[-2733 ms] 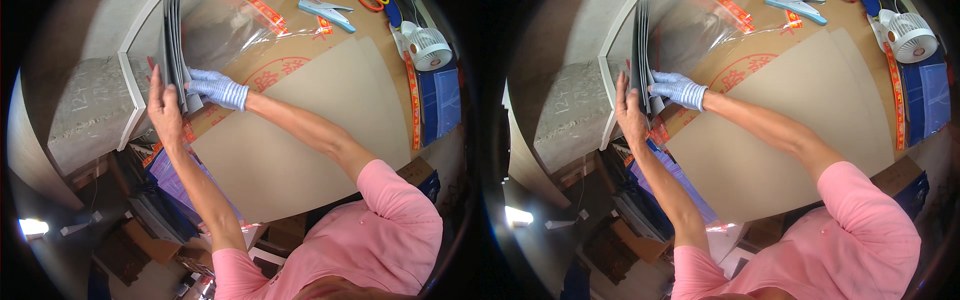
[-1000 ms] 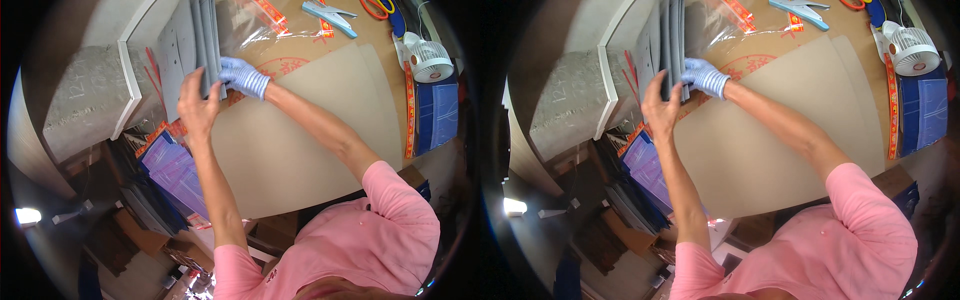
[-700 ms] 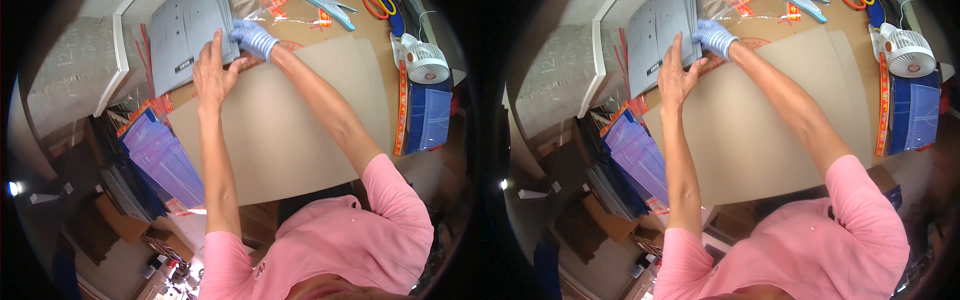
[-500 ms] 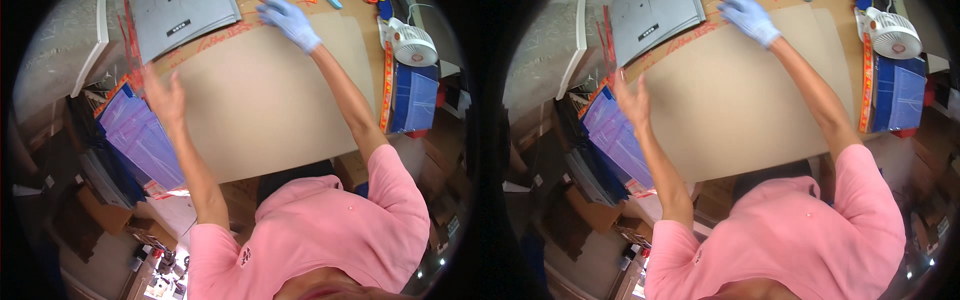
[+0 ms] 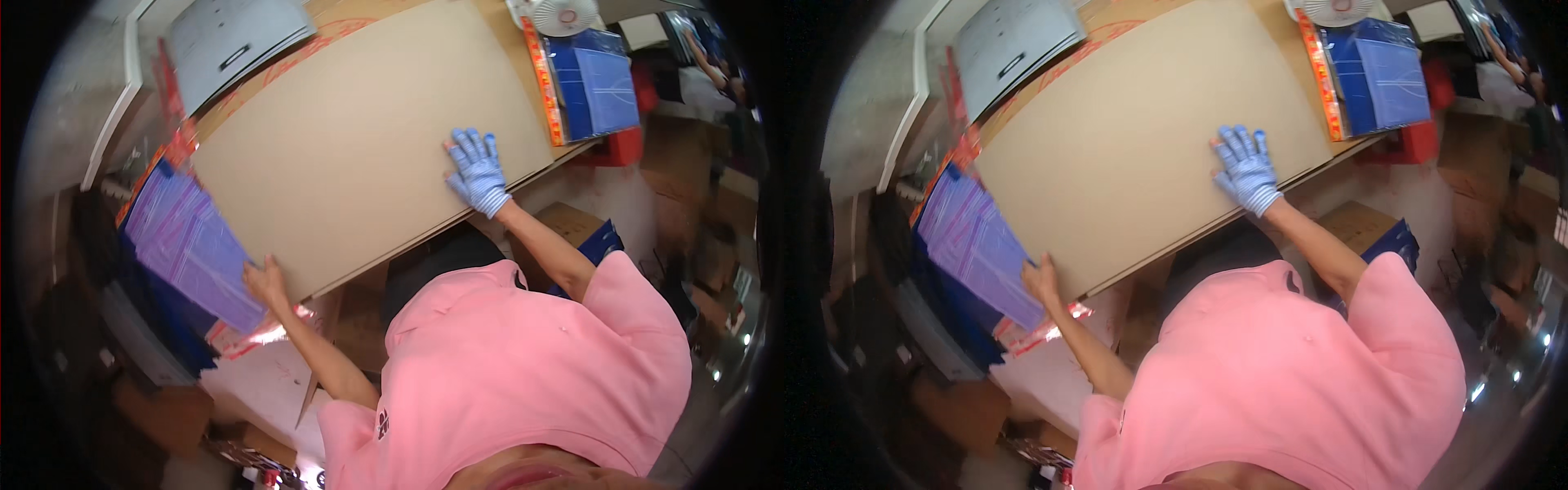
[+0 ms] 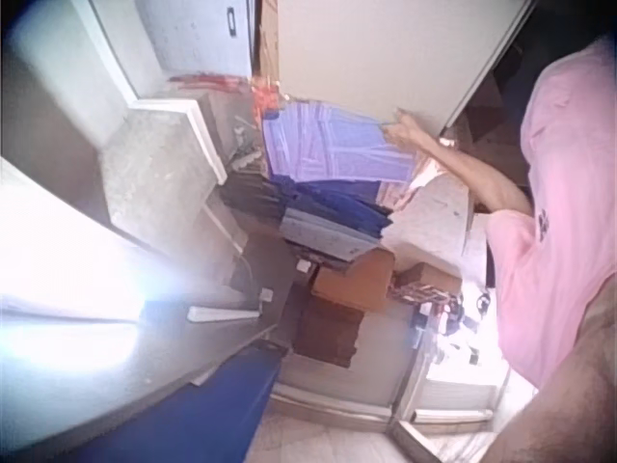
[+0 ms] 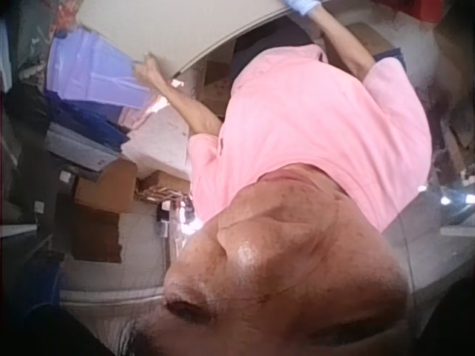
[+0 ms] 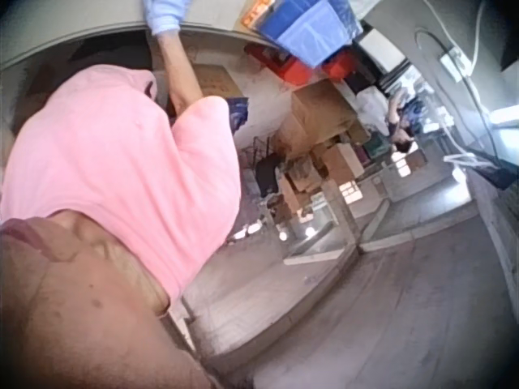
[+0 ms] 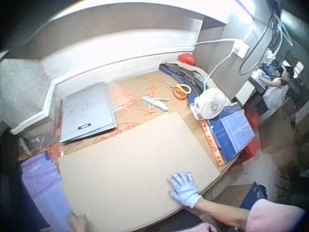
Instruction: The person assembles grey binders by placing a cardboard sheet on a table, positioning a grey binder cover on top, and smoothing it down. They use a light blue plastic tool to press the edges and corners of the cover onto the cardboard, repeating this process for multiple units.
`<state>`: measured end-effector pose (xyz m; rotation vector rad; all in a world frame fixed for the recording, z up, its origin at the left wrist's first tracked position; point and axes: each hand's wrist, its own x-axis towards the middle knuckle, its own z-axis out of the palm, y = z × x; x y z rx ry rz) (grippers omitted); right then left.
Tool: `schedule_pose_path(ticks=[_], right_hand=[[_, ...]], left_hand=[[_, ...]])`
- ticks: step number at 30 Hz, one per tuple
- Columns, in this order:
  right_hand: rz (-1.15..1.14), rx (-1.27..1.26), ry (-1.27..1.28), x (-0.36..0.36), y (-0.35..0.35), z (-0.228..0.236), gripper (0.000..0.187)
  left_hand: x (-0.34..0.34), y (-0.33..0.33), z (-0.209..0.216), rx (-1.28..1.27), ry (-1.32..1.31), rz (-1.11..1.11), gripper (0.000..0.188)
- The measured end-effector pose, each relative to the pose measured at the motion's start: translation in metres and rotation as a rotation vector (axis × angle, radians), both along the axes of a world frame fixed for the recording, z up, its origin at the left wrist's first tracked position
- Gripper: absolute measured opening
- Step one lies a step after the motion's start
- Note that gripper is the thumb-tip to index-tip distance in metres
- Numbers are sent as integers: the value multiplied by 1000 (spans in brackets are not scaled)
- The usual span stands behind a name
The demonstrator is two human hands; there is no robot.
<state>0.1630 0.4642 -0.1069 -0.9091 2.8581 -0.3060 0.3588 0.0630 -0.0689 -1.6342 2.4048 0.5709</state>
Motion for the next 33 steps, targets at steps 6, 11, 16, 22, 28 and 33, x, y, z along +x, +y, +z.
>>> schedule_pose_path(ticks=[6, 11, 16, 22, 28, 33], right_hand=[[-12, -42, 126, 6, -6, -4, 59], [-7, -67, 164, 8, -8, -1, 57], [-13, -51, 144, 11, -6, -4, 59], [-8, -69, 126, 10, -4, -6, 60], [-8, -66, 65, 6, -10, 0, 58], [116, -119, -20, -4, -59, 4, 52]], left_hand=[[18, -18, -22, -201, 25, -25, 71], [15, -6, 2, -79, 103, -6, 55], [14, 3, 5, -99, 119, -19, 47], [14, 4, 9, -218, 186, -92, 36], [16, -6, 27, -239, 329, 21, 23], [6, -9, 55, -164, 336, 23, 17]])
